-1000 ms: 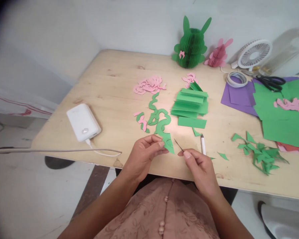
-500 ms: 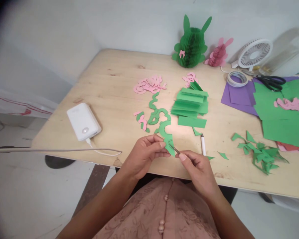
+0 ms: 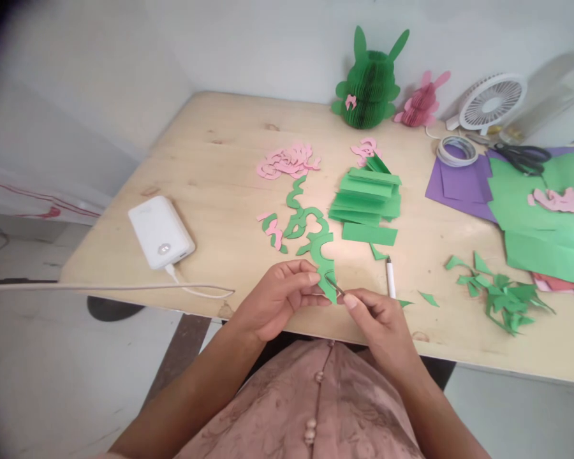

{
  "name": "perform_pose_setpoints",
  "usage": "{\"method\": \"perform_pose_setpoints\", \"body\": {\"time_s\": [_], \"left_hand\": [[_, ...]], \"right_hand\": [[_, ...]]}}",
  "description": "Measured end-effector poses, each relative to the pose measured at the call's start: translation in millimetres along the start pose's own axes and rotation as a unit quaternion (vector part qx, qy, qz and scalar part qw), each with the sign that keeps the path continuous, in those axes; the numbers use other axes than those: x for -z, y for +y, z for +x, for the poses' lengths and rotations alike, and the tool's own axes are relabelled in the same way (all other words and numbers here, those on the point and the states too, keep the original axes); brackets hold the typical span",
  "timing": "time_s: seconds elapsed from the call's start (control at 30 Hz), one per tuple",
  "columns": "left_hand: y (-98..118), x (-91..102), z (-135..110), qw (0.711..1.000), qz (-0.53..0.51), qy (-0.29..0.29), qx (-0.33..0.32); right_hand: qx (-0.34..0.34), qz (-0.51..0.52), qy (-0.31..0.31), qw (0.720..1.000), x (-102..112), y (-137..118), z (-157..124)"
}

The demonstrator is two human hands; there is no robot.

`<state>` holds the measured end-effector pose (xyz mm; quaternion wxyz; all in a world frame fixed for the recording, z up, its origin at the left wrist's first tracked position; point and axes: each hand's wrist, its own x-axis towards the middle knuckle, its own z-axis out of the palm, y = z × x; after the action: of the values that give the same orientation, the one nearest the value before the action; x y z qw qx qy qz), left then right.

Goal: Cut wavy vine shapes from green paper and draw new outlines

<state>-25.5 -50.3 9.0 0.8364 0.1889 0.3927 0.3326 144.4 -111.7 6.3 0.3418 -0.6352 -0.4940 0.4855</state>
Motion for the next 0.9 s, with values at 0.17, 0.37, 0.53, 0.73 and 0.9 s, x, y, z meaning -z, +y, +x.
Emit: {"method": "perform_pose_setpoints", "body": {"time_s": [0.17, 0.37, 0.53, 0.73, 0.9], "left_hand": [[-1.2, -1.4, -0.4, 1.000, -0.004, 0.009, -0.014], [-4.2, -2.8, -0.1, 0.999, 0.004, 0.015, -0.040], [-7.5, -4.0, -0.2, 0.998, 0.005, 0.023, -0.050], [-8.2, -4.7, -1.2, 0.998, 0.001, 0.036, -0.058], [-7.1, -4.9, -1.8, 0.997, 0.003, 0.035, -0.063]], "right_hand": [[0.004, -0.021, -0.005, 1.000, -0.2, -2.5, -0.9], [0.007, -0.035, 0.008, 0.999, -2.3, -3.1, -0.1], [0.010, -0.043, 0.021, 0.999, -3.3, -2.5, -0.1], [0.015, -0.072, 0.042, 0.996, -3.2, -2.2, -0.9], [0.012, -0.084, 0.056, 0.995, -3.2, -2.5, -2.5]]}}
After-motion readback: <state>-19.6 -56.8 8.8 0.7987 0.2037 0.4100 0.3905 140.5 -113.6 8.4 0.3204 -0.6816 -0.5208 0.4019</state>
